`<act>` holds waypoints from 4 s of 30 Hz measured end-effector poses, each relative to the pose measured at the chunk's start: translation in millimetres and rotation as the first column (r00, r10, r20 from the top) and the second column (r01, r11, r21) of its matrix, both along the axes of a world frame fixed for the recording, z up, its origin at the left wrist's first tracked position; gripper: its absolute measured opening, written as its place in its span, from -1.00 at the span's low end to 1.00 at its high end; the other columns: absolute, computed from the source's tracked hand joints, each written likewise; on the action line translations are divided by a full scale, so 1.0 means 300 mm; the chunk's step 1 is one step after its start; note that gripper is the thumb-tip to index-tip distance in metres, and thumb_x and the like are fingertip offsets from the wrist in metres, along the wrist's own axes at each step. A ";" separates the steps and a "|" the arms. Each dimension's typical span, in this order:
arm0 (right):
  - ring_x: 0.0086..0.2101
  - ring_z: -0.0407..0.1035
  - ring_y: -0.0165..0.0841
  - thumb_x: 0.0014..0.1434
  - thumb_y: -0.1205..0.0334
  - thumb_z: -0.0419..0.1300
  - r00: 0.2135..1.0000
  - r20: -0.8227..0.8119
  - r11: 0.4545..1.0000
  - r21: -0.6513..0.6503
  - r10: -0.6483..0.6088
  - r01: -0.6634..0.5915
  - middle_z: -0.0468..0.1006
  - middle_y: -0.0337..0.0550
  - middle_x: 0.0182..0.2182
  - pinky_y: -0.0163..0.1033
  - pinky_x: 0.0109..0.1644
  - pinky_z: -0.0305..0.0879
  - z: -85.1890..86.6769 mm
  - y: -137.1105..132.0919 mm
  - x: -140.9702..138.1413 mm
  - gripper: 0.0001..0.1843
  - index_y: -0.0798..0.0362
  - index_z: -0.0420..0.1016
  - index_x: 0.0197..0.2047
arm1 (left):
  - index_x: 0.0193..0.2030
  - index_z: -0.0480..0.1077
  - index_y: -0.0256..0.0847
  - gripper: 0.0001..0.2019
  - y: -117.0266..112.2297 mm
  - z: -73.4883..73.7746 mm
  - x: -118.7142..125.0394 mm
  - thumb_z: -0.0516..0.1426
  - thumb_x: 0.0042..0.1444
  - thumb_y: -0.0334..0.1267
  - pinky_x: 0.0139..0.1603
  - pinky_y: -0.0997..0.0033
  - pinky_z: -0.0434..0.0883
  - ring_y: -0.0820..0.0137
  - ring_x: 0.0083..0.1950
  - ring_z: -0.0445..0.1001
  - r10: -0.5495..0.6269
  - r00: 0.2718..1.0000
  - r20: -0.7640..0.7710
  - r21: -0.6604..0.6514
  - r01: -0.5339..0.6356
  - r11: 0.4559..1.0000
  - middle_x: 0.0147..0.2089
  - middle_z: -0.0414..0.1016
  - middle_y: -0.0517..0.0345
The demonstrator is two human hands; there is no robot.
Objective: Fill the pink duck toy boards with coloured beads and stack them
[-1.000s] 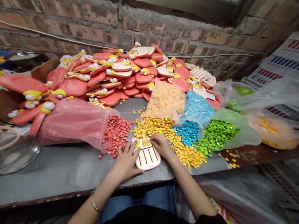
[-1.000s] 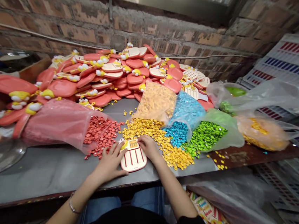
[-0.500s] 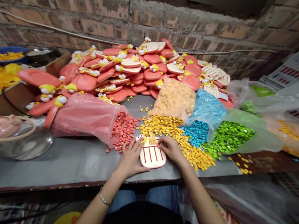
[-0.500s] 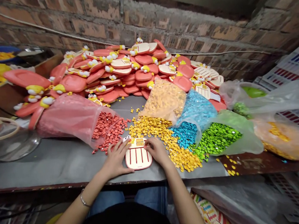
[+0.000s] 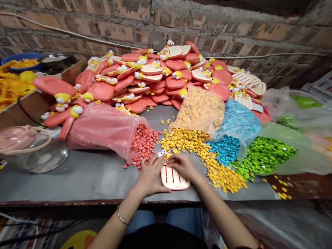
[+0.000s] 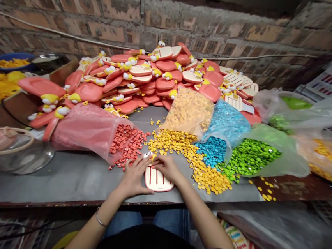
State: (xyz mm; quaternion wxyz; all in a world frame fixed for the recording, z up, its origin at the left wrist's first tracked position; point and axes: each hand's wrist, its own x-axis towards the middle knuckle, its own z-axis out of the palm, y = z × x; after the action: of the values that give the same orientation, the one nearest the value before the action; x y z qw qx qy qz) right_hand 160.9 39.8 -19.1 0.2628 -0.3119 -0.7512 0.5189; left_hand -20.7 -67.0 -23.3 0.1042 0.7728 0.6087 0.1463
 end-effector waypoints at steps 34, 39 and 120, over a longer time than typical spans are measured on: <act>-0.17 0.42 -0.28 0.23 0.22 0.20 0.981 -0.133 0.899 0.398 -0.139 0.182 0.50 -0.11 -0.23 -0.20 -0.12 0.37 0.093 0.185 -0.052 -0.92 0.00 0.52 -0.23 | 0.38 0.10 -0.15 0.05 -0.007 -0.035 0.007 0.13 -0.16 0.48 0.29 -0.22 -0.19 -0.12 0.41 -0.04 -0.009 1.000 -0.024 0.099 0.011 0.995 0.43 0.04 -0.12; -0.27 0.39 -0.27 0.23 0.25 0.19 0.964 0.047 0.879 0.425 -0.262 0.218 0.50 -0.13 -0.32 -0.18 -0.20 0.34 0.044 0.055 0.116 -0.93 0.00 0.51 -0.27 | 0.41 0.04 -0.17 0.08 -0.006 -0.020 0.009 0.20 -0.17 0.41 0.28 -0.20 -0.16 -0.13 0.40 0.00 -0.021 1.000 0.001 0.102 0.021 0.995 0.40 0.11 -0.15; -0.30 0.34 -0.25 0.29 0.30 0.09 0.979 0.157 0.802 0.597 -0.131 0.012 0.46 -0.10 -0.40 -0.13 -0.21 0.33 -0.031 -0.062 0.169 -0.78 -0.03 0.58 -0.24 | 0.15 0.31 -0.15 -0.16 -0.005 0.002 0.052 0.24 -0.18 0.36 0.24 -0.19 -0.10 -0.12 0.41 -0.05 -0.111 0.994 0.006 0.031 0.110 0.993 0.43 0.04 -0.16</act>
State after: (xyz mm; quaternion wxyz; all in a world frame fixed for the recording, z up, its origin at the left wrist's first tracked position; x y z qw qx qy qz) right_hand 211.4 21.3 -28.5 0.2934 -0.2906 -0.8848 0.2159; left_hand -5.0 -68.6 -22.6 0.1026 0.8063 0.5622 0.1526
